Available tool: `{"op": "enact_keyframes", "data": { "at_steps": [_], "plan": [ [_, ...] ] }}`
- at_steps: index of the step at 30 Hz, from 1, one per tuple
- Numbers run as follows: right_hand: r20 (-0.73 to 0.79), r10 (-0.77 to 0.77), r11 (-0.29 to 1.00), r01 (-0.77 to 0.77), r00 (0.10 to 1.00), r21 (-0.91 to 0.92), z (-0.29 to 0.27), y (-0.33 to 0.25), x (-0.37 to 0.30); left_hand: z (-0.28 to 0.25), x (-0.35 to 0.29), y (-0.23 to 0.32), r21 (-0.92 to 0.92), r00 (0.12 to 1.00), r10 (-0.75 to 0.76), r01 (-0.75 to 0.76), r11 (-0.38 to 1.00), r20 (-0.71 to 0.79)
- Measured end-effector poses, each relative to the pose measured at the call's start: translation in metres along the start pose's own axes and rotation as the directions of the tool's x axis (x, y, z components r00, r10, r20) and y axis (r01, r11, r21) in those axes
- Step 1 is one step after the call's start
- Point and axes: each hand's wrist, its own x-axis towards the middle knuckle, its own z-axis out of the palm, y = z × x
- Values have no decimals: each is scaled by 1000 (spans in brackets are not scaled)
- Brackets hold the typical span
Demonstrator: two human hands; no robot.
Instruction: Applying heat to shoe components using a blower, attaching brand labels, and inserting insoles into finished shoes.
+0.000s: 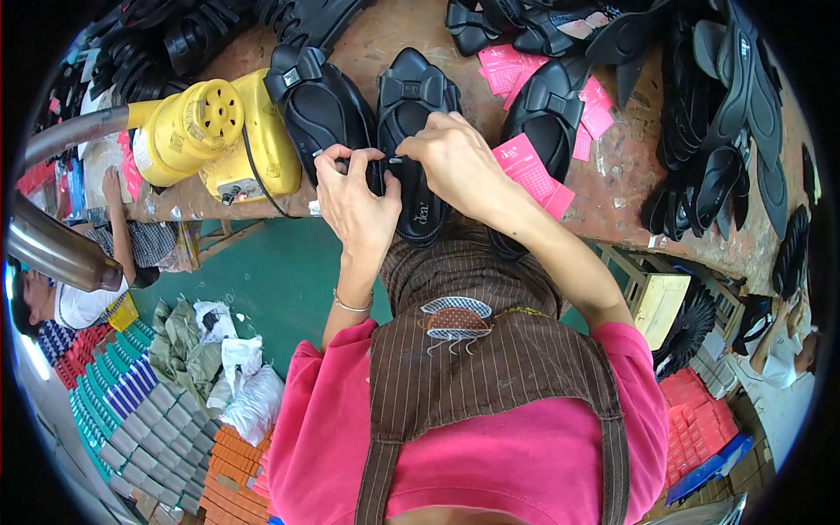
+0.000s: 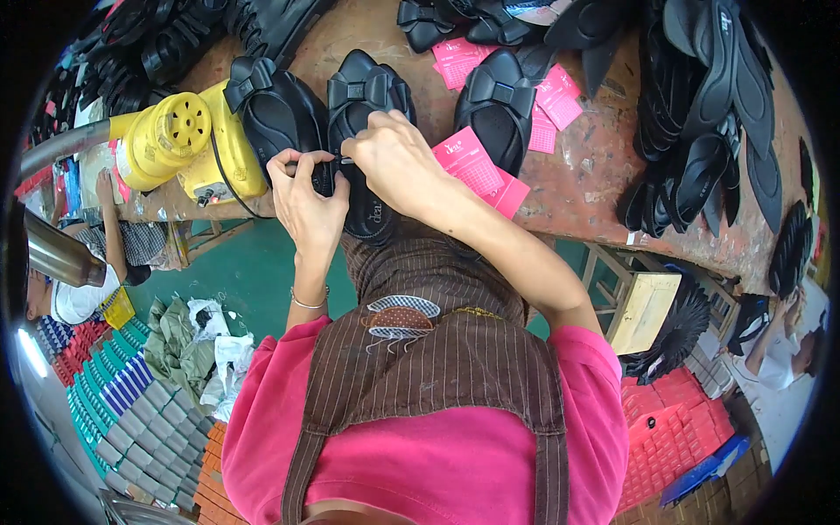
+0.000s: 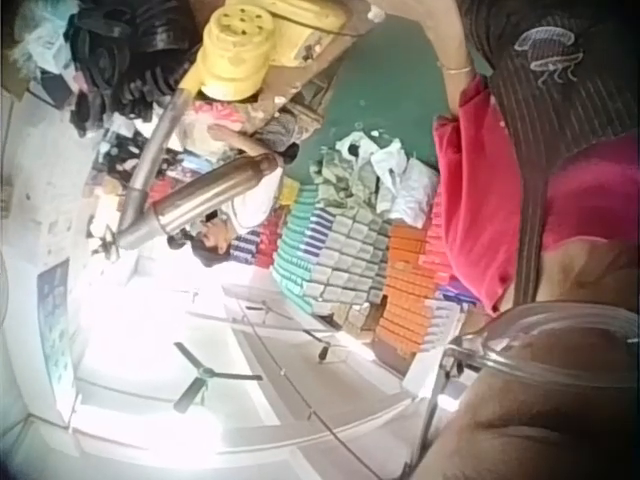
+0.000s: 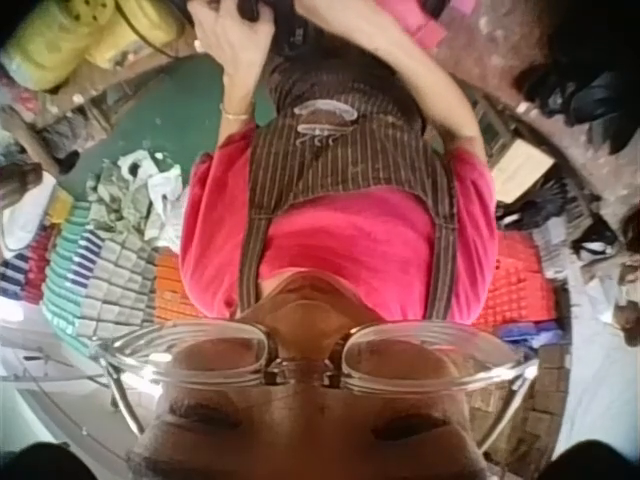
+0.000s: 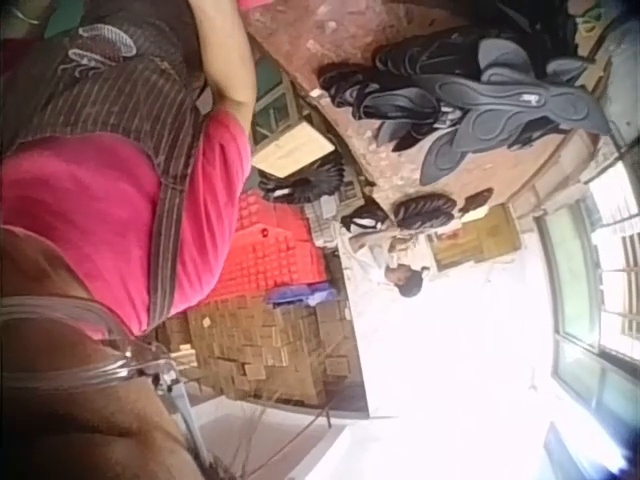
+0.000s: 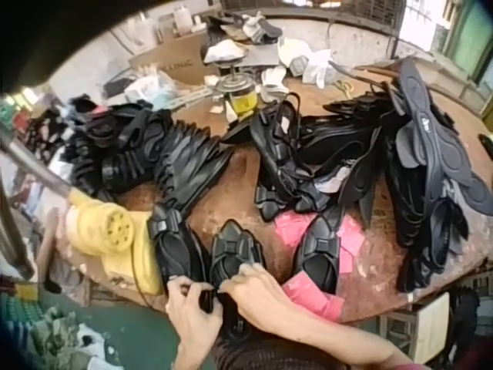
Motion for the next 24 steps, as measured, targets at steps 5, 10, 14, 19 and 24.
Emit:
{"op": "enact_keyframes", "data": {
  "at_steps": [5, 10, 14, 19, 24],
  "plan": [
    [54, -14, 986, 23, 998, -167, 20, 3, 6, 6, -2, -4, -3, 999, -52, 52, 999, -17],
    [70, -12, 974, 28, 997, -226, 22, 2, 7, 5, -2, -8, 23, 999, -27, 27, 999, -27],
    [75, -2, 967, 21, 997, -253, 24, 3, 8, 7, -1, -6, 40, 999, 3, -1, 999, -49],
    [90, 5, 969, 17, 996, -245, 25, 9, 8, 8, -2, -6, 30, 998, 13, -11, 1000, -65],
    [150, 83, 993, -68, 985, -98, 21, 15, 6, 6, -5, -6, 8, 996, 57, -57, 998, -69]
  ]
}}
